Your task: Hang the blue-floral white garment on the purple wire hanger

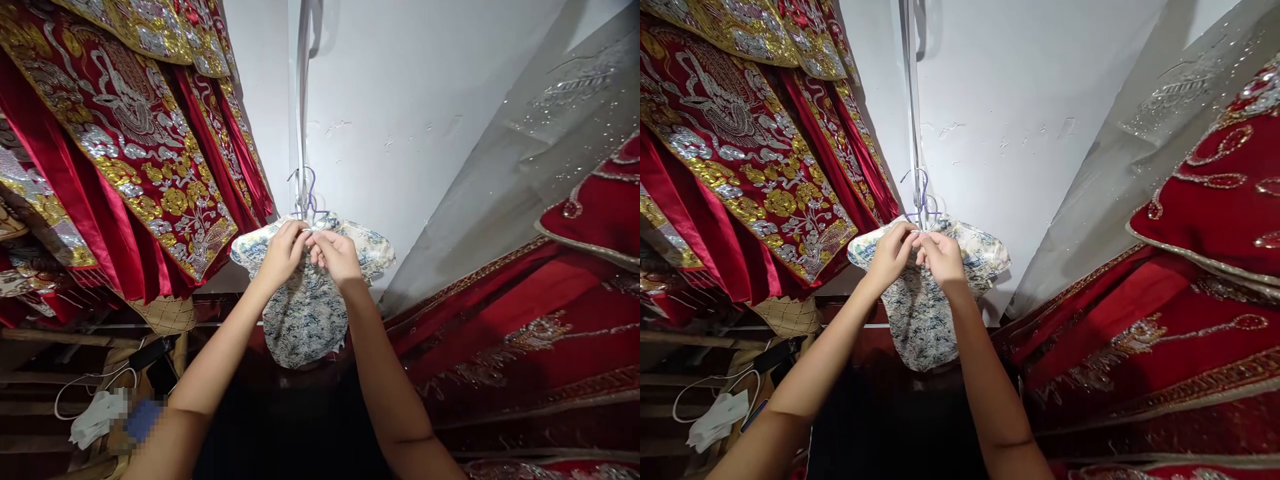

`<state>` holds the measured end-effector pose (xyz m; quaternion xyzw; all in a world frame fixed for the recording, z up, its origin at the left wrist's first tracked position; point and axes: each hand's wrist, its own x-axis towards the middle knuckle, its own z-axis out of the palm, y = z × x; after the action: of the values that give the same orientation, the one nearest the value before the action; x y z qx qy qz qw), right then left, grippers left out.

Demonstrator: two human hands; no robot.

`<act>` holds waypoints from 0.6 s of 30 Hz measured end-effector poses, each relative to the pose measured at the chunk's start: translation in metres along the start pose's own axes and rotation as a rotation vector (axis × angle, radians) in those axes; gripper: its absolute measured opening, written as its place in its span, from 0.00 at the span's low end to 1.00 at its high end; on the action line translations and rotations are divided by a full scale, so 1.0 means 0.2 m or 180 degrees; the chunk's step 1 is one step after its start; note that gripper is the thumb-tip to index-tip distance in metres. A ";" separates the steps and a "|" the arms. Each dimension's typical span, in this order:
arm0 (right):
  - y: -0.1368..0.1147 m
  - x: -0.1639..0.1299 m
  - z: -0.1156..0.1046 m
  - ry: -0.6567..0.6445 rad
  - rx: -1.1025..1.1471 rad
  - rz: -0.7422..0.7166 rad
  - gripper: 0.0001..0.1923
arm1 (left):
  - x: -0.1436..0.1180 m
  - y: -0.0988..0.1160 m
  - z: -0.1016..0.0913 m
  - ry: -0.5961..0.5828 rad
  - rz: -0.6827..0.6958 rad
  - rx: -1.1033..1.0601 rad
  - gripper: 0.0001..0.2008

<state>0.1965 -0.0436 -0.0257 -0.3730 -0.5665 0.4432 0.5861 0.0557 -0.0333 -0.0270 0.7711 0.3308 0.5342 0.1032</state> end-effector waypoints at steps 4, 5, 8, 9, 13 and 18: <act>0.18 0.02 -0.02 0.0235 -0.0469 -0.0288 0.15 | 0.05 -0.01 -0.01 0.0148 0.0122 0.0269 0.11; 0.24 0.01 -0.02 0.0247 -0.0607 -0.0241 0.15 | 0.04 -0.03 -0.03 0.0403 0.0044 0.0227 0.10; 0.39 -0.06 -0.03 0.0248 -0.0871 0.0097 0.15 | 0.00 -0.14 -0.14 0.1526 -0.0380 -0.0122 0.10; 0.42 -0.09 -0.04 0.0260 -0.0884 0.0214 0.15 | -0.02 -0.20 -0.20 0.1927 -0.0594 -0.0361 0.11; 0.48 -0.23 -0.05 0.0026 -0.0609 0.0451 0.15 | -0.14 -0.48 -0.40 0.2436 -0.2060 -0.2119 0.14; 0.51 -0.38 -0.08 0.0049 -0.0224 0.0632 0.14 | -0.34 -0.62 -0.34 0.2350 -0.2365 -0.2099 0.12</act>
<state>0.2042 -0.0799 -0.1475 -0.4510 -0.5375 0.4760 0.5301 -0.0690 0.0052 -0.1147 0.2961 0.4087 0.7682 0.3939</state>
